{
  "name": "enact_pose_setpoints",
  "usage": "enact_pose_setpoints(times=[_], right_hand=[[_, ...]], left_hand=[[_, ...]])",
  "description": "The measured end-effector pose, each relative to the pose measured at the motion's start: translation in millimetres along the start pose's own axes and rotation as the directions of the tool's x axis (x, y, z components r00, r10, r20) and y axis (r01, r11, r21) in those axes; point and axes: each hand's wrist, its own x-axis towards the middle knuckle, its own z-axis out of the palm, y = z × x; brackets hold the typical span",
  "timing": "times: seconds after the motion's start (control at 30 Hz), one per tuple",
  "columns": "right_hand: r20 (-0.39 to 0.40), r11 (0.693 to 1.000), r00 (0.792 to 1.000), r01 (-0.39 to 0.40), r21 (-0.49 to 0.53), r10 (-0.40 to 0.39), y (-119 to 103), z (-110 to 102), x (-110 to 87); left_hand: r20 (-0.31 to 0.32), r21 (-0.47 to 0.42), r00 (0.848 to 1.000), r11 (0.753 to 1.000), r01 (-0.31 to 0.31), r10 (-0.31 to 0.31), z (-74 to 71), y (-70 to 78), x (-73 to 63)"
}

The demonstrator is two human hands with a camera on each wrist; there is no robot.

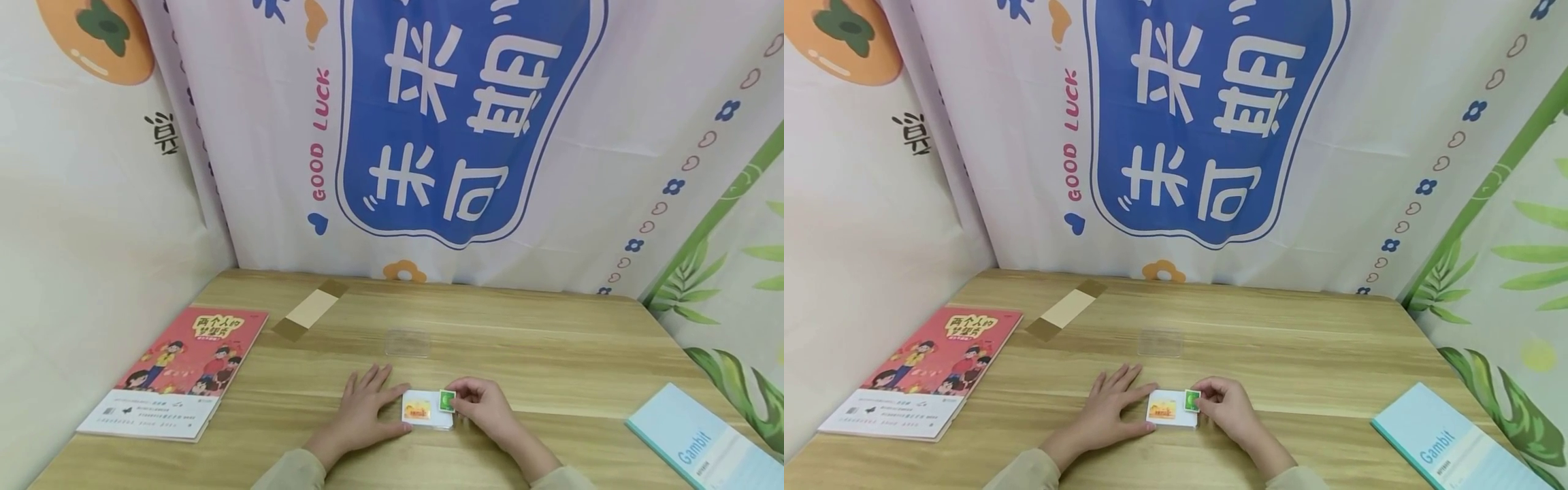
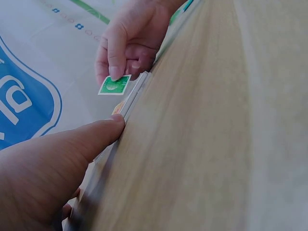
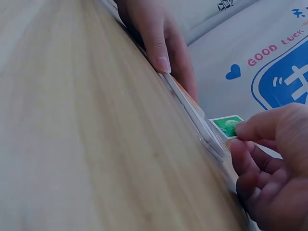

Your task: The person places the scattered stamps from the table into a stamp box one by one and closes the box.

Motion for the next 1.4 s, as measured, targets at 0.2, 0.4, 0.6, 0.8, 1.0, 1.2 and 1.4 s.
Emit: enact_pose_setpoints(times=[0.2, 0.4, 0.6, 0.8, 1.0, 1.2, 1.4], right_hand=[[0.016, 0.995, 0.999, 0.045, -0.090, -0.044, 3, 4, -0.3], [0.056, 0.978, 0.993, 0.109, -0.177, -0.100, 5, 6, -1.3], [0.087, 0.962, 0.988, 0.141, -0.233, -0.123, 4, 6, -2.6], [0.082, 0.950, 0.990, 0.137, -0.280, -0.118, 4, 8, -2.1], [0.095, 0.958, 0.989, 0.131, -0.254, -0.110, 4, 7, -2.3], [0.092, 0.951, 0.992, 0.115, -0.286, -0.092, 3, 8, -2.5], [0.100, 0.946, 0.990, 0.123, -0.300, -0.097, -16, 10, -8.2]], left_hand=[[0.002, 0.001, 1.000, 1.000, 0.001, -0.001, -0.3, 0.7, 0.4], [0.000, 0.000, 1.000, 1.000, 0.003, -0.003, -0.8, 1.1, 0.5], [-0.004, -0.003, 1.000, 1.000, -0.001, 0.001, -0.7, 1.2, 0.2], [-0.008, -0.002, 1.000, 1.000, -0.003, 0.003, -0.1, 0.7, -0.7], [-0.026, -0.009, 1.000, 1.000, -0.015, 0.015, -0.5, 0.5, -1.2], [-0.017, 0.003, 1.000, 1.000, -0.009, 0.009, -1.0, 0.8, -1.0], [-0.008, 0.008, 1.000, 1.000, -0.005, 0.005, -1.8, 1.0, -0.5]])
